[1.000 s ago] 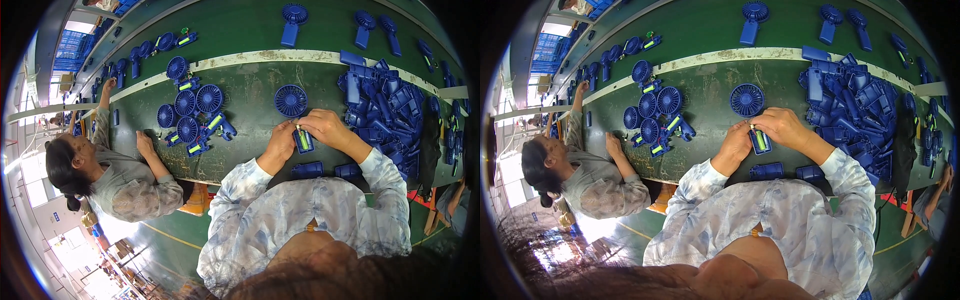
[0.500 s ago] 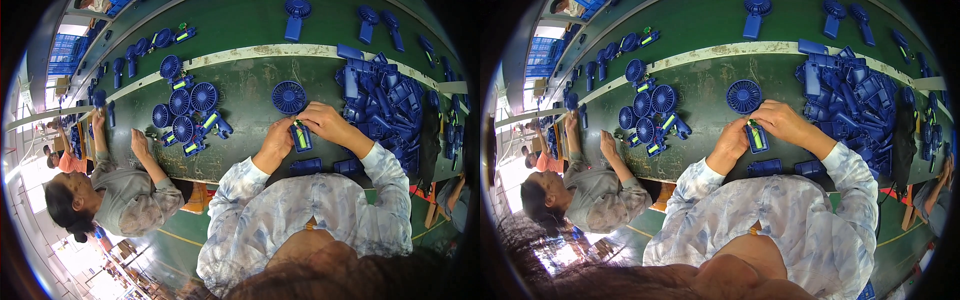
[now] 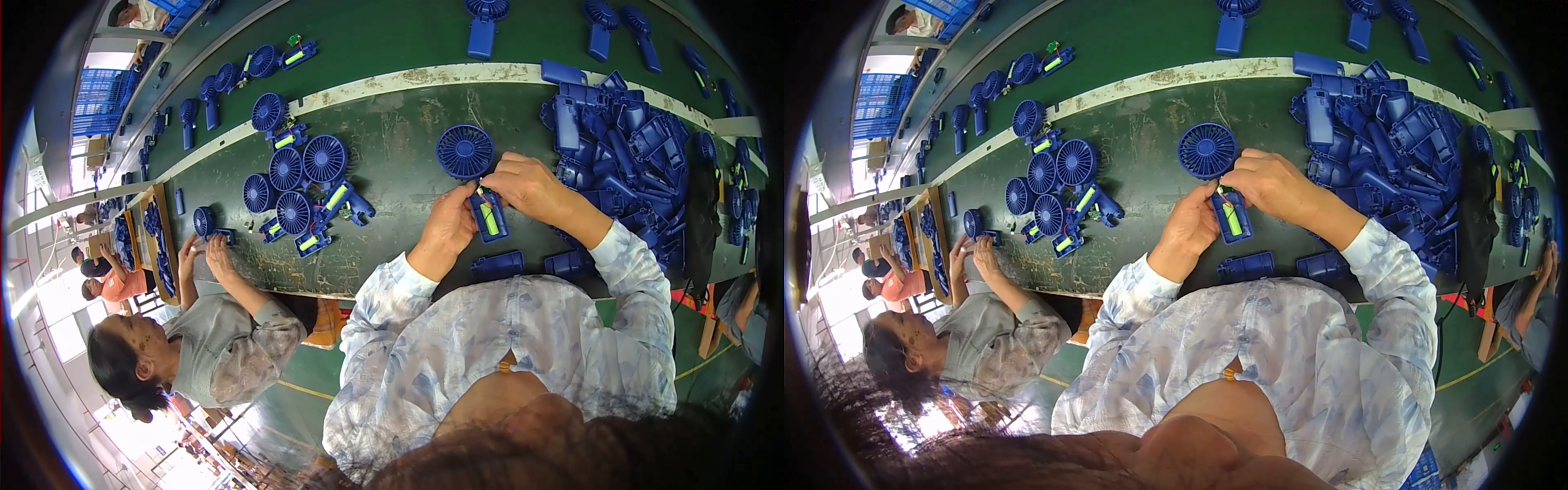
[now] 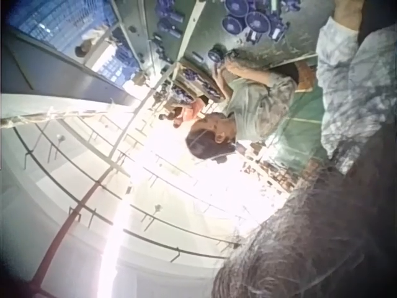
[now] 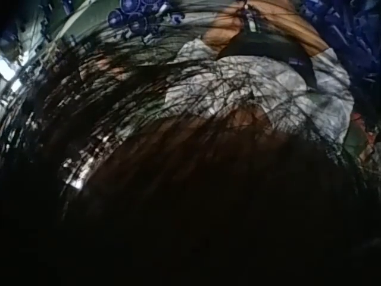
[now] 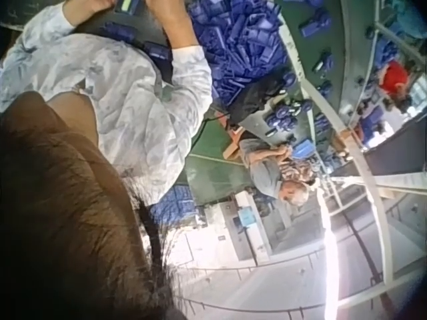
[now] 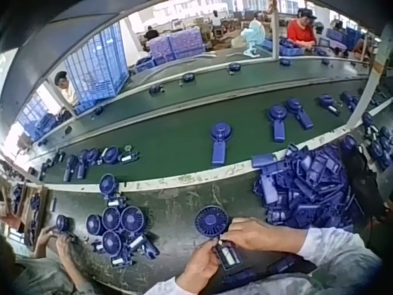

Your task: The person picks up a fan head and a battery, fits them into the blue housing, and snaps the handle cover into place. After testing the power button, they place the assembled fan onto the conveyor belt.

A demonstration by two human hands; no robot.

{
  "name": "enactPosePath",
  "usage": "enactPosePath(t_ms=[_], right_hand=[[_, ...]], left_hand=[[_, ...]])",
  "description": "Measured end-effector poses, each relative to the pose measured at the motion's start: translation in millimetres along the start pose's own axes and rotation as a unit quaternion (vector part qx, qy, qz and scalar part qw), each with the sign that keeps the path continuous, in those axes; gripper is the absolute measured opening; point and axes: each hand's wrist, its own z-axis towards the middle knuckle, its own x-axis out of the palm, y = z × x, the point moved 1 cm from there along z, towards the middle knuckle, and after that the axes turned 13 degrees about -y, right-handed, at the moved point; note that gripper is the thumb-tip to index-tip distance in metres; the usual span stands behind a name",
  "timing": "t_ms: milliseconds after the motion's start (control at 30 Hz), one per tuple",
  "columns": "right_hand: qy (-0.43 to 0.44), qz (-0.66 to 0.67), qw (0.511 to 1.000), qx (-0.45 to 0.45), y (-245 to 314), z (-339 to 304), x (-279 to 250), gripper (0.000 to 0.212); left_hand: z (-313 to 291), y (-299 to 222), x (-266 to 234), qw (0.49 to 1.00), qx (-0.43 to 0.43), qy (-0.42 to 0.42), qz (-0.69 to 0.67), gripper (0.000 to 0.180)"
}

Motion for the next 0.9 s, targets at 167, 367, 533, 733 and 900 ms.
enactPosePath(t_ms=[167, 367, 533, 733, 900], right_hand=[[0.002, -0.04, 0.999, -0.03, 3, -3, 0, 0.024], [0.038, -0.095, 0.993, -0.066, 12, -2, -1, 0.017], [0.053, -0.107, 0.99, -0.077, 15, -2, 0, 0.016], [0.081, -0.103, 0.987, -0.09, 10, -3, 3, 0.015], [0.108, -0.1, 0.98, -0.135, 10, -4, 8, 0.014]], left_hand=[[3, 4, 1, 1.0, 0.008, -0.018, -0.005, 0.022], [-3, 4, 5, 0.998, 0.035, -0.045, -0.018, 0.013], [-3, 9, 6, 0.998, 0.053, -0.029, -0.007, 0.014], [2, 16, -5, 0.996, 0.086, -0.005, 0.021, 0.017], [1, 17, -6, 0.995, 0.095, -0.026, 0.029, 0.018]])
